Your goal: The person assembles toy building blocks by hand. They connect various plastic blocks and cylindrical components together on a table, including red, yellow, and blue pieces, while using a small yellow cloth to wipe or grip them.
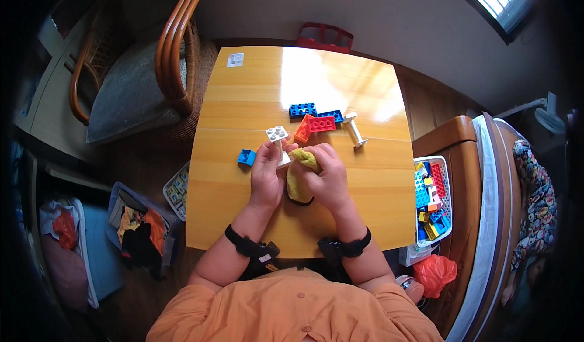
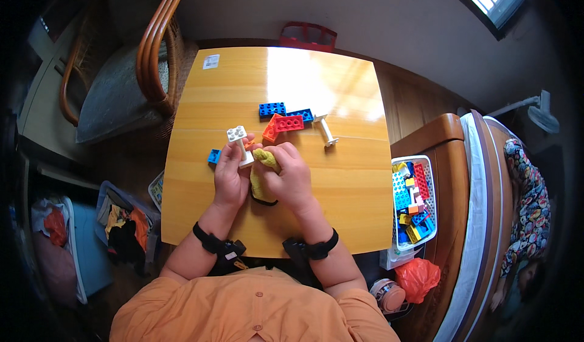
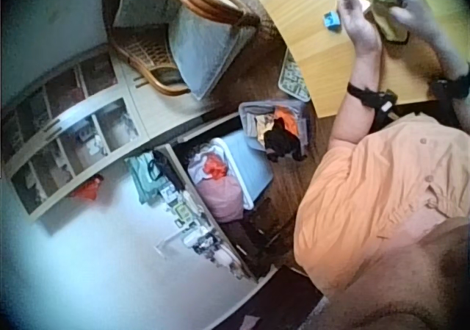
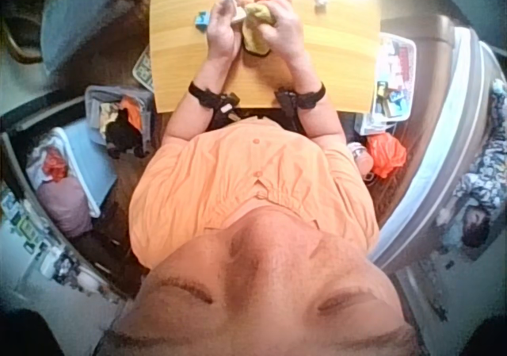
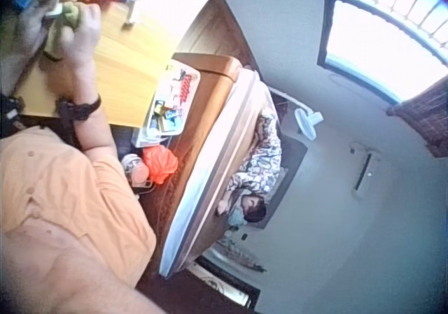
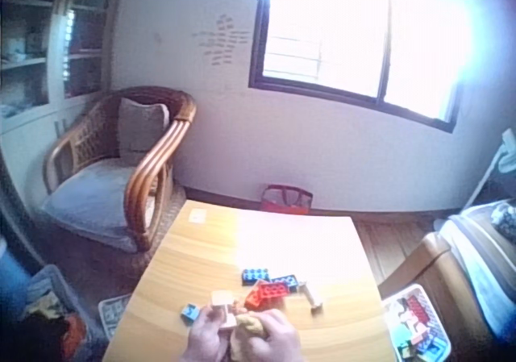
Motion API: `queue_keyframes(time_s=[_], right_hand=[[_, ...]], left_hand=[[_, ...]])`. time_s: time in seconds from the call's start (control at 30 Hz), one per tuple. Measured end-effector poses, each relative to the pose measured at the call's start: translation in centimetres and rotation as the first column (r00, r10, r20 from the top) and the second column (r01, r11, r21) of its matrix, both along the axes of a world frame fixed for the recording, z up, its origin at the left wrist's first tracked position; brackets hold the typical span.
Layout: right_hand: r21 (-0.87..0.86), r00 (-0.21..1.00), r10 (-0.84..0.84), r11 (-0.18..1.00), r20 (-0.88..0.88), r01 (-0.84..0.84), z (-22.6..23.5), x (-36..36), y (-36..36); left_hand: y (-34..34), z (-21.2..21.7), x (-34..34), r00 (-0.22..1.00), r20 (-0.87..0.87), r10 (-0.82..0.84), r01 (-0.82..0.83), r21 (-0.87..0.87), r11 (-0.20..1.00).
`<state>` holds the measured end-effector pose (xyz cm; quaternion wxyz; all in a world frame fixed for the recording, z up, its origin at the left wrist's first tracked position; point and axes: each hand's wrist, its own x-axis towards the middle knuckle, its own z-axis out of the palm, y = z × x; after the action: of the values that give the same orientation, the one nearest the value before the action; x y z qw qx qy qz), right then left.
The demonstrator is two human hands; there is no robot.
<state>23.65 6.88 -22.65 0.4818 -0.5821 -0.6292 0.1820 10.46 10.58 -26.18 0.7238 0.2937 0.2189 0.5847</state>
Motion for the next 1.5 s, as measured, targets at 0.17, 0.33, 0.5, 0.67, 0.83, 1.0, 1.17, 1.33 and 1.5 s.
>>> queue_keyframes(time_s=[0.17, 0.33, 0.5, 0.67, 0.83, 1.0, 1.17, 1.33, 1.5], right_hand=[[0.046, 0.980, 0.189, 0.980, 0.062, -0.192, -0.5, 0.1, 0.2], [-0.008, 0.993, 0.121, 0.993, 0.008, -0.121, -0.8, 0.9, 0.4], [0.012, 0.989, 0.032, 0.999, -0.145, -0.030, -0.3, 1.7, 0.9], [0.009, 0.983, 0.132, 0.991, -0.128, -0.132, 0.2, 0.4, 0.4], [0.025, 0.991, 0.088, 0.996, -0.097, -0.086, 0.2, 0.5, 0.2], [0.098, 0.993, 0.098, 0.991, -0.059, -0.092, 0.3, -0.1, 0.3], [0.072, 0.999, 0.050, 0.996, -0.017, -0.049, 0.1, -0.2, 0.2], [0.070, 0.989, 0.028, 0.997, -0.145, -0.018, -0.7, 0.7, 0.8], [0.014, 0.973, -0.021, 1.000, -0.228, 0.024, -0.8, 1.0, 0.6]], left_hand=[[-0.2, 0.4, 0.1, 0.997, -0.071, 0.040, -0.044, -0.067, 0.997], [0.2, -0.3, -0.2, 0.986, -0.127, 0.109, -0.114, -0.036, 0.993], [0.3, 0.2, -0.6, 0.988, -0.098, 0.119, -0.127, -0.081, 0.989], [0.2, -0.1, -0.5, 0.986, -0.137, 0.096, -0.097, 0.001, 0.995], [0.1, -0.2, -0.3, 0.982, -0.146, 0.124, -0.120, 0.032, 0.992], [0.3, -0.8, -0.4, 0.973, -0.143, 0.182, -0.188, -0.027, 0.982], [0.0, -0.3, -0.5, 0.977, -0.150, 0.152, -0.155, -0.009, 0.988], [-0.4, -0.1, -0.2, 0.983, -0.174, 0.062, -0.063, 0.002, 0.998], [-0.6, 0.1, -0.1, 0.951, -0.275, 0.139, -0.109, 0.123, 0.986]])
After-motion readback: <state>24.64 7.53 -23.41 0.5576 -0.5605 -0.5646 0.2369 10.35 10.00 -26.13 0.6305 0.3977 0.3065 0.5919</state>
